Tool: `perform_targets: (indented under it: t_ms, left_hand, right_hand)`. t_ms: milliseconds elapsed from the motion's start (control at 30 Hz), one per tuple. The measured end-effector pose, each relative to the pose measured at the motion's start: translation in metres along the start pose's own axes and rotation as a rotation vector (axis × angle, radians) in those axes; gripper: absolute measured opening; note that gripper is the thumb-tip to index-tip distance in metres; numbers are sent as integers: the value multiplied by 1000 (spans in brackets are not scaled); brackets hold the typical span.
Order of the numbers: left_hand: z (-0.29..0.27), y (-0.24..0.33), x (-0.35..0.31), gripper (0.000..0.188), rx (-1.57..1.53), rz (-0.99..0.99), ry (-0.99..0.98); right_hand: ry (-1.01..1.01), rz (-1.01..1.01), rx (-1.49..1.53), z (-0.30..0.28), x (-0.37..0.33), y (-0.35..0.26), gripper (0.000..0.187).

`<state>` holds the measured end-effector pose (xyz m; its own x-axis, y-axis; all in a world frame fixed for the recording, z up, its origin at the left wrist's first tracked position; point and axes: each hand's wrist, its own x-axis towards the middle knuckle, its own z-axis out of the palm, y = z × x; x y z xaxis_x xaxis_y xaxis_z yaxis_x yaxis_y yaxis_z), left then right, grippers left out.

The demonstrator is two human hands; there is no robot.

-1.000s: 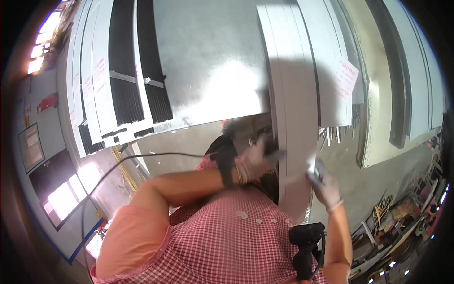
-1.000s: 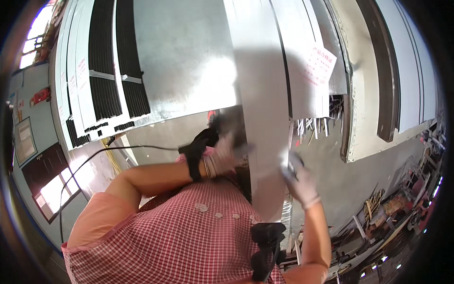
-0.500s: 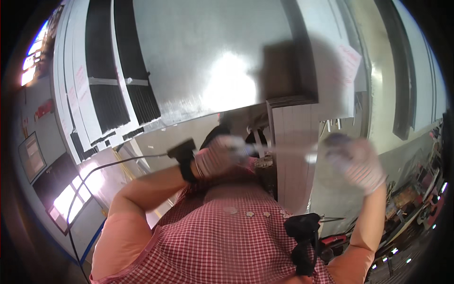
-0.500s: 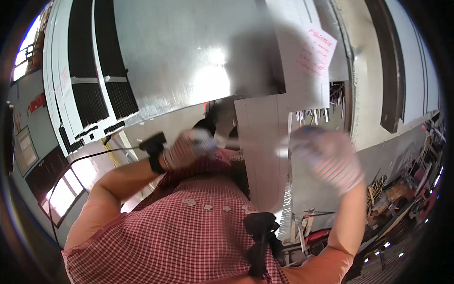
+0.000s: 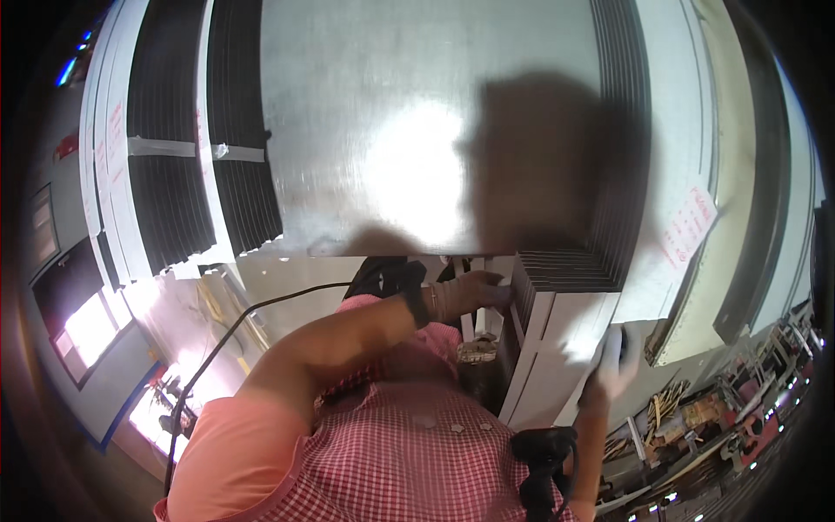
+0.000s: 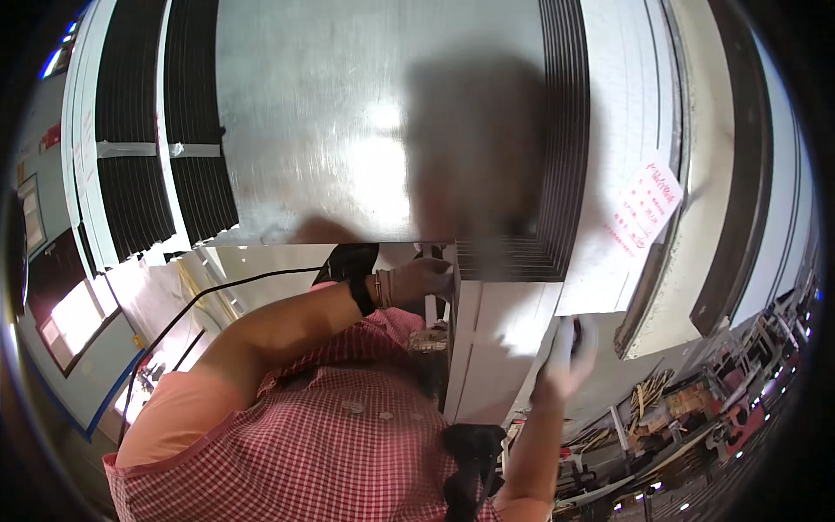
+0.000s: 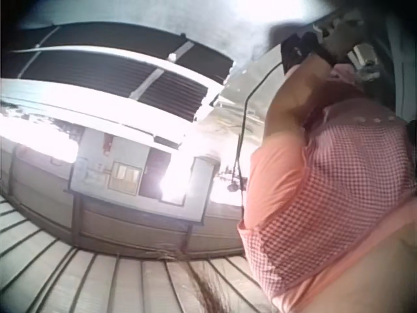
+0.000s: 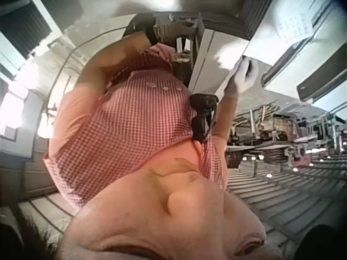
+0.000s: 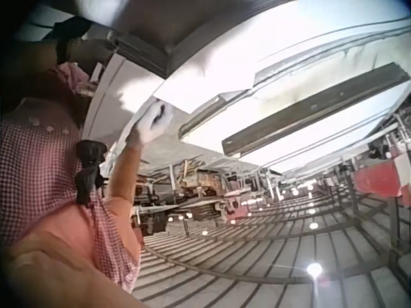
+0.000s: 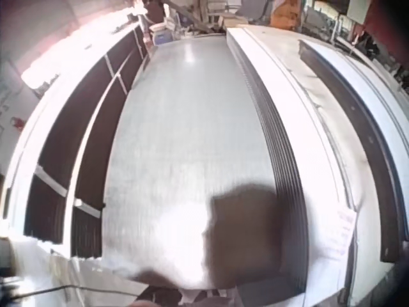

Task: Picking up industrial panels and applying white tape to seal the ends.

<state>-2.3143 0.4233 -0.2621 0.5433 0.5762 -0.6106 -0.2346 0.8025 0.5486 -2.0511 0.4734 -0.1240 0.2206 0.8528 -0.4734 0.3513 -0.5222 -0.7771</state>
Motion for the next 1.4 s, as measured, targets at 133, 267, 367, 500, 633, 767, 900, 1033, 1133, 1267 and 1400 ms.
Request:
perform_targets:
  t_ms: [133,267,367,500,633,767,900,1033,1133,1267,1400]
  left_hand:
    - [-14,-30,5,24,-273,108,172]
    - [22,98,-88,15,34,509,244]
    - [47,94,-108,29,785,799,320]
    - [89,123,-90,54,857,676,287]
    - [95,125,-80,63,491,610,168]
    - [115,143,-89,58,879,126,392]
    - [124,119,-79,59,726,200,481]
    - [129,74,-45,51,189,551,520]
    - [120,69,-54,46,-282,283,274]
    - [102,69,-125,70,-190,428,157]
    - [34,21,-181,70,-384,553,-117]
  right_hand:
    - [-155,-580,-589,48,-72,-66,82]
    - [19,-551,-785,50,-73,-50,97]
    - [90,-726,-902,57,-75,-57,102]
    - [-114,-585,-336,26,-79,-108,75]
    - [-665,-693,-690,34,-69,-149,32]
    - [-601,-709,-830,-46,-25,-112,31]
    - [-434,-272,-562,-22,25,-57,27]
    - [-314,-562,-1125,-22,64,93,14]
    - [-252,-728,-729,-65,-7,70,22]
    - [-567,444,11,-115,-142,79,56]
    - [-802,589,0,-104,-298,148,70]
